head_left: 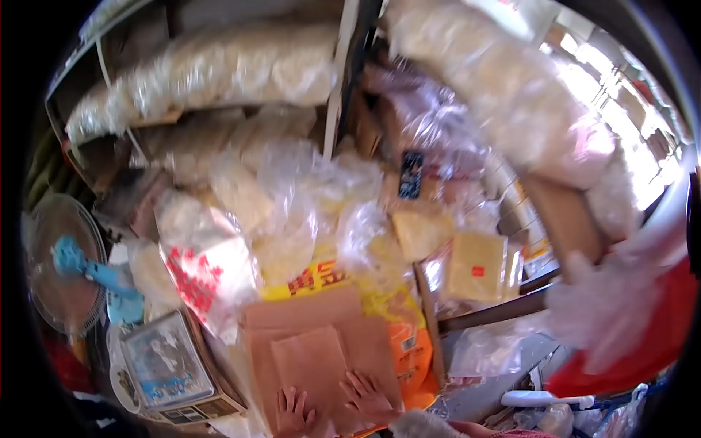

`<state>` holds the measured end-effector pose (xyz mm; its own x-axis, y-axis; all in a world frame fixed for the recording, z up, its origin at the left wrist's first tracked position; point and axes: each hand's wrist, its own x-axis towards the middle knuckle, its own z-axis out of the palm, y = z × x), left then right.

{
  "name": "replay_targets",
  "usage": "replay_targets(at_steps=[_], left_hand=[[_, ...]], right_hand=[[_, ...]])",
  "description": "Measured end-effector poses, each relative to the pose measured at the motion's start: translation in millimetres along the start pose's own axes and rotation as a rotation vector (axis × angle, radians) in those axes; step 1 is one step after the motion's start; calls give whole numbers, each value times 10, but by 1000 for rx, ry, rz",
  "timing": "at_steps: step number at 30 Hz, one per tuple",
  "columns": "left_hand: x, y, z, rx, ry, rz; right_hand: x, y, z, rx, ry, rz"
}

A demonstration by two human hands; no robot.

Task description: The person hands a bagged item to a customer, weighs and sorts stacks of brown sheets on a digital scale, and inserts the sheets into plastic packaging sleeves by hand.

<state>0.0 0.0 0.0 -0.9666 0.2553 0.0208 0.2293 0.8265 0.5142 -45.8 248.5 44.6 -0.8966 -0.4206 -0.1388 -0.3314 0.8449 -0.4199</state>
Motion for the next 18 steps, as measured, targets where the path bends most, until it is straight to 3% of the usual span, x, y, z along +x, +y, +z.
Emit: replay_targets(at_steps=[2, 3, 5, 7, 8, 9, 10, 12, 14, 15, 17, 18], left_hand=[[-15, -33, 256, -50, -96, -70], [330, 202, -659, 122, -79, -29], [200, 518, -973, 291, -253, -97], [261, 663, -903, 247, -413, -274], [283, 710, -884, 233, -494, -366], [390, 815, -968, 103, -438, -449], [540, 917, -1073, -29, -382, -531], [831, 916, -934, -231, -281, -450], [1296, 1122, -799, -535, 8, -428], [1624, 1436, -1118, -589, -25, -445], [2407, 1908, -1816, -302, 111, -243], [2729, 2242, -2322, -394, 252, -128]], right_hand=[[-148, 191, 185, 192, -164, 117], [-24, -39, -478, 17, -44, -180], [-574, 255, -612, -306, -68, -654], [-1235, 680, -746, -42, -214, -349], [-1376, 644, -1082, -133, -508, -222], [-1495, 569, -1478, -255, -802, -109], [-1694, 697, -1596, -229, -867, 34], [-2265, 1070, -1637, -105, -801, 281], [-2796, 1369, -1698, -14, -734, 490], [-3032, 1461, -1730, 23, -710, 577], [-3410, 1589, -1702, 67, -689, 711], [-3572, 1635, -1675, 77, -682, 763]])
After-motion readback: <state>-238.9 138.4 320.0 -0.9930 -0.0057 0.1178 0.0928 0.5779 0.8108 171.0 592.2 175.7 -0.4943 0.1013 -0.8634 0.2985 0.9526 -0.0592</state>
